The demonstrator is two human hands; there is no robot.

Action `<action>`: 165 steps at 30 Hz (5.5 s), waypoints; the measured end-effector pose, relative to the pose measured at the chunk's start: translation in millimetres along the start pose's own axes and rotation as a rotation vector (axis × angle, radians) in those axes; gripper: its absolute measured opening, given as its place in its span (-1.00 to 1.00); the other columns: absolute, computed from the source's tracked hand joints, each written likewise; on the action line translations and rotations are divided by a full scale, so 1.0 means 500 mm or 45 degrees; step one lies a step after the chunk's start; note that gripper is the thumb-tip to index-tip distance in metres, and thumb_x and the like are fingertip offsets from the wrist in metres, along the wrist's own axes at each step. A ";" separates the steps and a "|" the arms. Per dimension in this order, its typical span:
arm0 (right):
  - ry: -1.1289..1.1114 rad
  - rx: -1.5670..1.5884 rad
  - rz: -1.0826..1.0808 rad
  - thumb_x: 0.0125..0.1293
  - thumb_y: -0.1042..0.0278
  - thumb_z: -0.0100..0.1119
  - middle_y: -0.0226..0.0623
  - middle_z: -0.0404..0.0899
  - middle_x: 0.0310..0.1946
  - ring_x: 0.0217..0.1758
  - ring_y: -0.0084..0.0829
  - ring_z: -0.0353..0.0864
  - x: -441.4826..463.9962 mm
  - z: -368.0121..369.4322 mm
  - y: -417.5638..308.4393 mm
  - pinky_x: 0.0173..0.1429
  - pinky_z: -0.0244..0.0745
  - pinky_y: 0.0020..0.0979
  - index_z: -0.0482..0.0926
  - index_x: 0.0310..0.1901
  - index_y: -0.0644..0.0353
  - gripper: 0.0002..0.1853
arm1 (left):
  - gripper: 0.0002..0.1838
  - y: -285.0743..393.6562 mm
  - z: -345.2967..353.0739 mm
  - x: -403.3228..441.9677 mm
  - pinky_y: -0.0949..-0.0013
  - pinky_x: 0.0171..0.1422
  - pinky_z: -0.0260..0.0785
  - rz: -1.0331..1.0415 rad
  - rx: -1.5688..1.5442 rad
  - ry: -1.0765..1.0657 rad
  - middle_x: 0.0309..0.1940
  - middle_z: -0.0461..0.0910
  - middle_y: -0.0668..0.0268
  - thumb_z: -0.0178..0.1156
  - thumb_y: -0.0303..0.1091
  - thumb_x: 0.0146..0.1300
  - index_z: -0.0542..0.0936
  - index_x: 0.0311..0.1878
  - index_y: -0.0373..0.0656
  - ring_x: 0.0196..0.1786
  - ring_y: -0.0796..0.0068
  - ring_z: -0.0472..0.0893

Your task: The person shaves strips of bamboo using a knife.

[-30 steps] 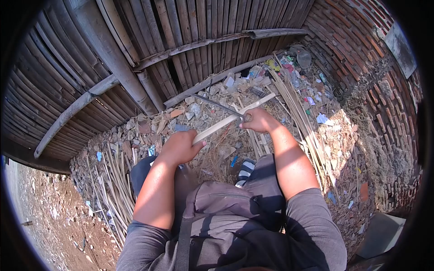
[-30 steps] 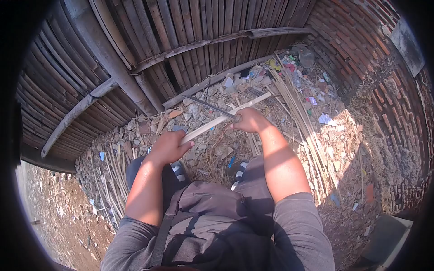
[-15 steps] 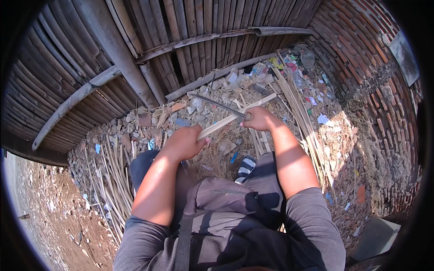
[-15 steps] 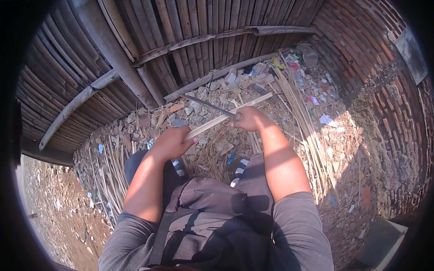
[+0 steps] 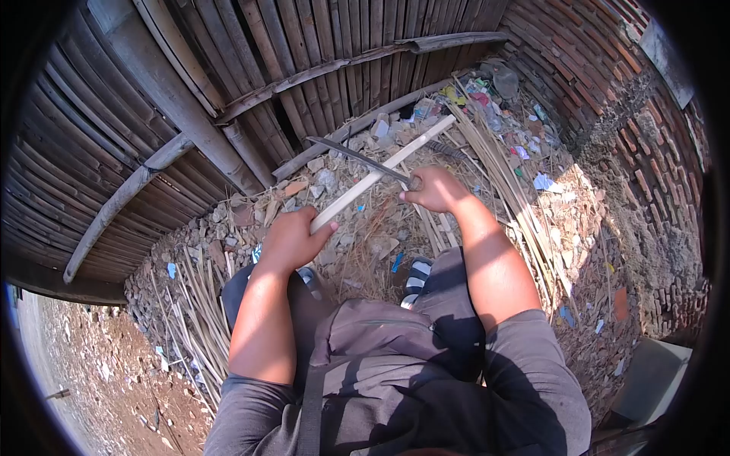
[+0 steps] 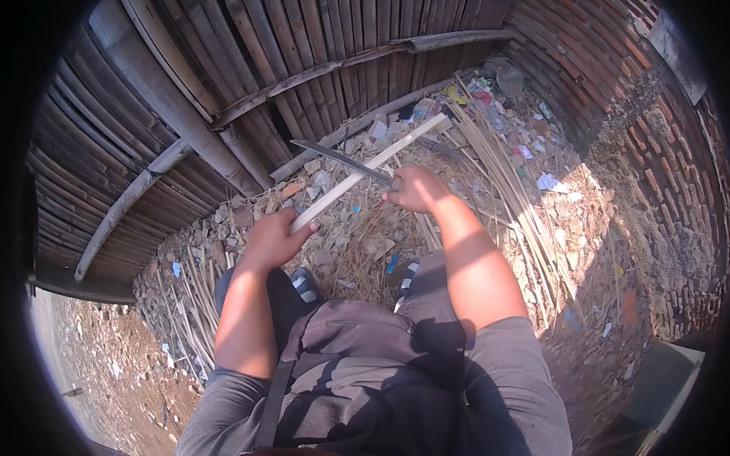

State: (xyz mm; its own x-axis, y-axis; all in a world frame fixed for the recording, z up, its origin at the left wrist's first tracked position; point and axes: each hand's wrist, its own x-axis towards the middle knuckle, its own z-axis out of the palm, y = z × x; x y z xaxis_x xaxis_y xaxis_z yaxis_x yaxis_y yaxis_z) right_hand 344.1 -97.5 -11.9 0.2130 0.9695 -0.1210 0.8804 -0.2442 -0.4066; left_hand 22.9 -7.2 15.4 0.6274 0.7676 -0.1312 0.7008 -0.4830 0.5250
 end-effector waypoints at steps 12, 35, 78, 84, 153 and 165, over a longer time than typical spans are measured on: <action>0.183 0.134 0.028 0.24 -0.11 0.48 0.17 0.72 0.06 0.20 0.12 0.69 0.011 -0.017 0.022 0.31 0.57 -0.06 0.70 0.15 0.27 -0.37 | -0.46 0.007 0.011 0.001 -0.10 -0.11 0.52 0.059 -0.062 0.117 -0.45 0.67 -0.09 0.36 0.15 0.33 0.68 -0.19 -0.26 -0.26 -0.21 0.71; 0.280 0.038 -0.010 0.24 0.02 0.46 0.09 0.76 -0.16 0.01 0.12 0.75 -0.028 -0.035 -0.031 0.12 0.63 -0.04 0.74 0.02 0.18 -0.55 | -0.47 0.014 0.023 0.000 0.08 -0.28 0.44 0.154 -0.253 0.120 -0.55 0.59 0.06 0.42 0.13 0.34 0.65 -0.22 -0.28 -0.45 0.14 0.61; 0.252 0.765 0.433 0.17 0.00 0.57 0.19 0.76 -0.07 0.09 -0.05 0.77 0.019 -0.041 0.061 0.22 0.58 -0.19 0.50 0.34 0.55 -0.12 | -0.44 0.018 0.028 -0.004 -0.01 -0.22 0.47 0.173 -0.112 0.160 -0.53 0.61 -0.02 0.41 0.15 0.32 0.62 -0.23 -0.28 -0.39 -0.11 0.67; 0.290 0.186 0.016 0.18 -0.07 0.48 0.12 0.76 -0.03 0.13 0.10 0.73 -0.001 -0.026 0.052 0.27 0.61 -0.10 0.65 0.23 0.33 -0.29 | -0.43 0.017 0.036 0.007 -0.01 -0.22 0.45 0.163 -0.091 0.130 -0.52 0.60 -0.03 0.41 0.17 0.32 0.63 -0.22 -0.27 -0.38 -0.10 0.66; -0.012 0.032 -0.061 0.19 0.00 0.53 0.14 0.71 0.13 0.24 0.08 0.69 0.007 -0.005 -0.019 0.37 0.56 -0.09 0.66 0.24 0.27 -0.33 | -0.45 0.030 0.022 0.000 -0.10 -0.02 0.55 0.129 -0.045 0.046 -0.34 0.72 -0.12 0.39 0.14 0.31 0.70 -0.11 -0.27 -0.17 -0.22 0.73; 0.039 0.049 0.090 0.21 -0.01 0.52 0.15 0.67 0.22 0.33 0.07 0.64 -0.009 -0.036 -0.021 0.46 0.50 -0.14 0.64 0.28 0.33 -0.29 | -0.47 0.020 0.024 0.003 -0.10 -0.03 0.55 0.150 -0.061 0.056 -0.34 0.72 -0.11 0.39 0.13 0.31 0.68 -0.13 -0.27 -0.17 -0.22 0.73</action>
State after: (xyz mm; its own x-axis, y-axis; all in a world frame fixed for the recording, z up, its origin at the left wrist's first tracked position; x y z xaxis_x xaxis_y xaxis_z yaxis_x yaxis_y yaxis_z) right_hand 341.4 -99.0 9.2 0.2872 0.9499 -0.1231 0.8460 -0.3118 -0.4326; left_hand 35.1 -16.3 10.3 0.6882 0.7249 -0.0299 0.6053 -0.5510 0.5744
